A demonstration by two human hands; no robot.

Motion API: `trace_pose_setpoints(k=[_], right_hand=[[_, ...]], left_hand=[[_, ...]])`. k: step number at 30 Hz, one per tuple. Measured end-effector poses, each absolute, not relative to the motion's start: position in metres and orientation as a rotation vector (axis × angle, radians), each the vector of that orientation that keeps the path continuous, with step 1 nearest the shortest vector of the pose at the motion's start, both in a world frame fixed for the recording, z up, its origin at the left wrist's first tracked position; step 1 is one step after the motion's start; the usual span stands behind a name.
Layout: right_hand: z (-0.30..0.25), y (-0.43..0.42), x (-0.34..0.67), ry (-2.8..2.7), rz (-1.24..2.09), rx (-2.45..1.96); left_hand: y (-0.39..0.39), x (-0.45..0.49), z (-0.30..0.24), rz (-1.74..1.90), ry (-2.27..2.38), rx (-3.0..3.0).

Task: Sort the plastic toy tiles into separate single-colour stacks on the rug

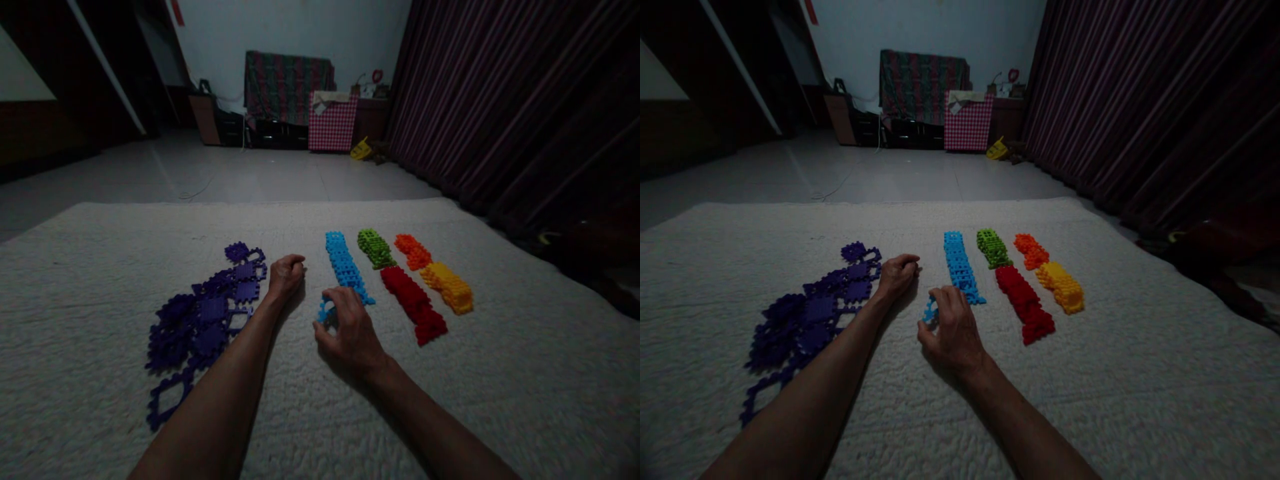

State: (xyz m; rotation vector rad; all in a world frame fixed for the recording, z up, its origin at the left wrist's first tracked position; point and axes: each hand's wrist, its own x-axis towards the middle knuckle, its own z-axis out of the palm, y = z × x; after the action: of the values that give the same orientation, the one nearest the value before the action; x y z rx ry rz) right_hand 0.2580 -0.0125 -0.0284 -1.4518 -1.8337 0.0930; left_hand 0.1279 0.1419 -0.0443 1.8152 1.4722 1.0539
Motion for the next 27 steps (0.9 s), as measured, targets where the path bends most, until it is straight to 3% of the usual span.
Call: trace_pose_setpoints(k=[8,27], right_hand=[[-0.043,-0.021,0.303,-1.711,-0.243,-1.636],[-0.05,-0.019,0.307,-1.723,-0.218,-1.765]], left_hand=[[0.143,0.128,-0.046,1.062,1.462,1.802],[0.145,0.128,-0.05,1.05,1.468,1.773]])
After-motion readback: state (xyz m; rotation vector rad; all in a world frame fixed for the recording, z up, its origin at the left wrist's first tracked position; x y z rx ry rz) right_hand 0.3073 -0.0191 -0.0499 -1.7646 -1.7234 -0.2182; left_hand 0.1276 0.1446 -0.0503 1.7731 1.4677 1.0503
